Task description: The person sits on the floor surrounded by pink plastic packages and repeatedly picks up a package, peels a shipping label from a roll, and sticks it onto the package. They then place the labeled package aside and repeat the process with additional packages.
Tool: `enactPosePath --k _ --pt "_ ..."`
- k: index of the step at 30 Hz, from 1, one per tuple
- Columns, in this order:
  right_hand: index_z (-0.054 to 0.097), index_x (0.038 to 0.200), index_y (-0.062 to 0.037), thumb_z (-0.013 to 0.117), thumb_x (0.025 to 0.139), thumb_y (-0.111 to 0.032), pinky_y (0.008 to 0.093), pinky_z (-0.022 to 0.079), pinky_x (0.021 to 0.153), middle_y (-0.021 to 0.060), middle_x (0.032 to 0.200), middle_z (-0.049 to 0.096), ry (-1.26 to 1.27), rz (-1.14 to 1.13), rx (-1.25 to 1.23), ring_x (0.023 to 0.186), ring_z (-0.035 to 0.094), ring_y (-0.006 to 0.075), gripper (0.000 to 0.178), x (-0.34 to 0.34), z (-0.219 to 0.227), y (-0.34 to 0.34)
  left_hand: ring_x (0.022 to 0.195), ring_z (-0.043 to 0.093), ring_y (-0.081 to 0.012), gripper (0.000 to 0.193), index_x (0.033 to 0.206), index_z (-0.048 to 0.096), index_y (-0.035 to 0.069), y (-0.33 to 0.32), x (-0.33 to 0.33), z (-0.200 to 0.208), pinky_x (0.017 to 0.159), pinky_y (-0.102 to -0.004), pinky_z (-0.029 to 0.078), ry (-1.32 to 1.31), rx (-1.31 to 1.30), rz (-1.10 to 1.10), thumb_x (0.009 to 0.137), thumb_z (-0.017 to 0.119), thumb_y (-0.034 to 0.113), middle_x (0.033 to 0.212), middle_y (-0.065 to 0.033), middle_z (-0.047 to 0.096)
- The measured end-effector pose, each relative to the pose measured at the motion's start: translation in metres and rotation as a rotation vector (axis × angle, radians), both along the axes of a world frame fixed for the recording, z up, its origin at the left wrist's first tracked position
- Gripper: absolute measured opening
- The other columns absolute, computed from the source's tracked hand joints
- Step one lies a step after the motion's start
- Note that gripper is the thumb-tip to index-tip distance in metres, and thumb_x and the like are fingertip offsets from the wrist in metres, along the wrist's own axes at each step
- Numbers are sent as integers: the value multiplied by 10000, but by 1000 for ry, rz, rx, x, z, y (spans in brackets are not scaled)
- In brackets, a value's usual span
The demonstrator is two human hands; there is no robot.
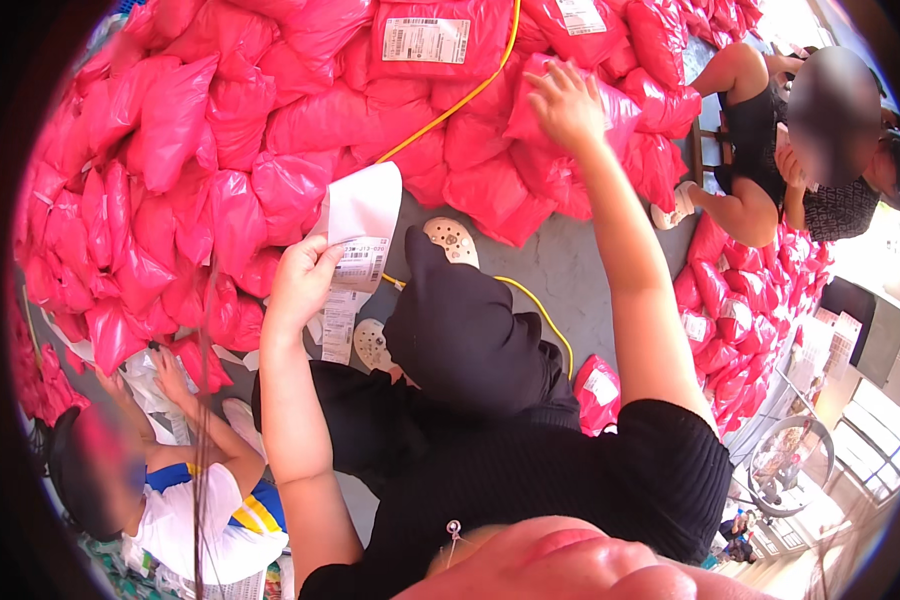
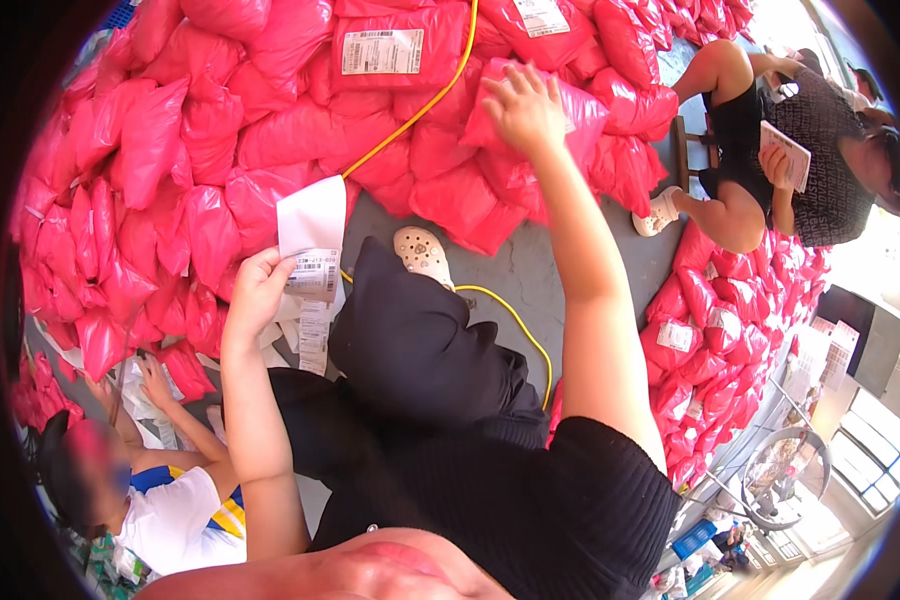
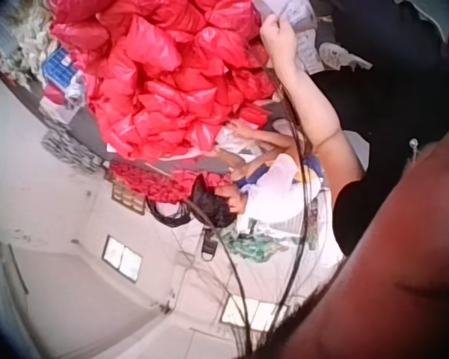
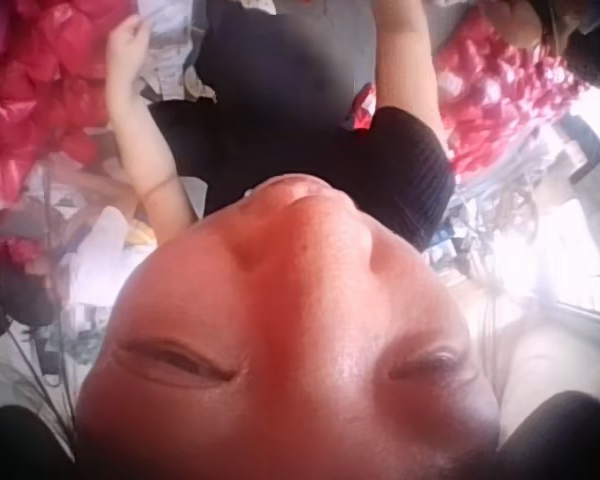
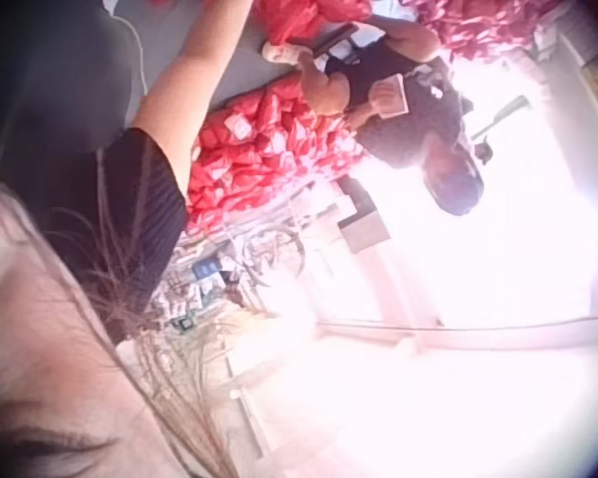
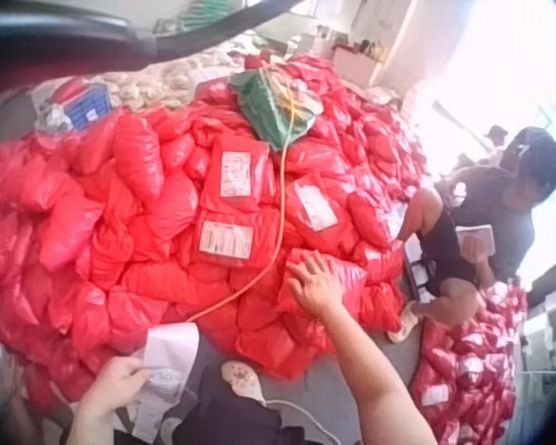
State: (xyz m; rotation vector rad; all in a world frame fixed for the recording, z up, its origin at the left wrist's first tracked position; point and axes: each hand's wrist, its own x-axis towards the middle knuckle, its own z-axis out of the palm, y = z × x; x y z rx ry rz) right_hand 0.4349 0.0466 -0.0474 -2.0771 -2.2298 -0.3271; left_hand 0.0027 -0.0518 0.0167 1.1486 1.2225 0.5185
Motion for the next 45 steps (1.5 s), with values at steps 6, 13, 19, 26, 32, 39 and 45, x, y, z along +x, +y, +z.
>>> enactPosePath --k 6,13,19,26,32,39,45 --pt "352 1381 -406 562 816 -554 572 129 1099 65 1477 302 -36 91 -26 1383 197 342 621 -24 69 -23 755 537 -50 158 963 631 -46 4 -15 -7 690 -223 443 -90 -52 90 912 535 68 846 -7 634" --pt "706 1037 -142 571 870 -210 293 486 775 51 925 700 700 261 -1564 848 635 131 225 -27 201 -173 735 546 -64 138 922 628 -2 26 -44 -4 671 -223 437 -162 -49 175 913 555 115 823 -16 625" --pt "581 1255 -164 504 872 -63 248 387 919 45 1215 600 897 251 -2031 1057 524 139 403 -74 187 -300 848 631 -136 221 1079 597 -14 51 -78 -31 739 -261 508 -36 15 78 928 520 128 982 -69 648" --pt "574 1251 -84 493 860 -32 232 356 957 38 1266 571 1119 61 -1998 1116 488 117 403 -80 174 -305 831 624 -137 208 1061 602 -20 44 -81 -18 736 -268 498 -150 1 162 927 510 110 946 -67 653" --pt "597 1219 -60 496 847 -11 222 357 945 36 1246 586 1045 133 -2084 1104 498 106 388 -97 177 -291 814 625 -135 177 1025 602 -13 42 -74 -8 719 -259 500 -182 5 202 928 507 101 930 -66 653" --pt "623 1202 -119 513 837 -59 198 380 575 -44 887 630 922 113 -2113 672 472 51 386 -70 139 -280 778 599 -111 140 953 601 -19 46 -66 -7 706 -242 471 -197 -16 214 921 531 98 897 -62 643" --pt "654 1164 -170 515 835 -89 233 348 471 -63 632 506 1008 138 -2014 537 410 62 366 -59 135 -270 774 601 -115 144 955 600 -18 45 -54 -2 701 -240 475 -129 -33 214 920 536 106 893 -61 642"
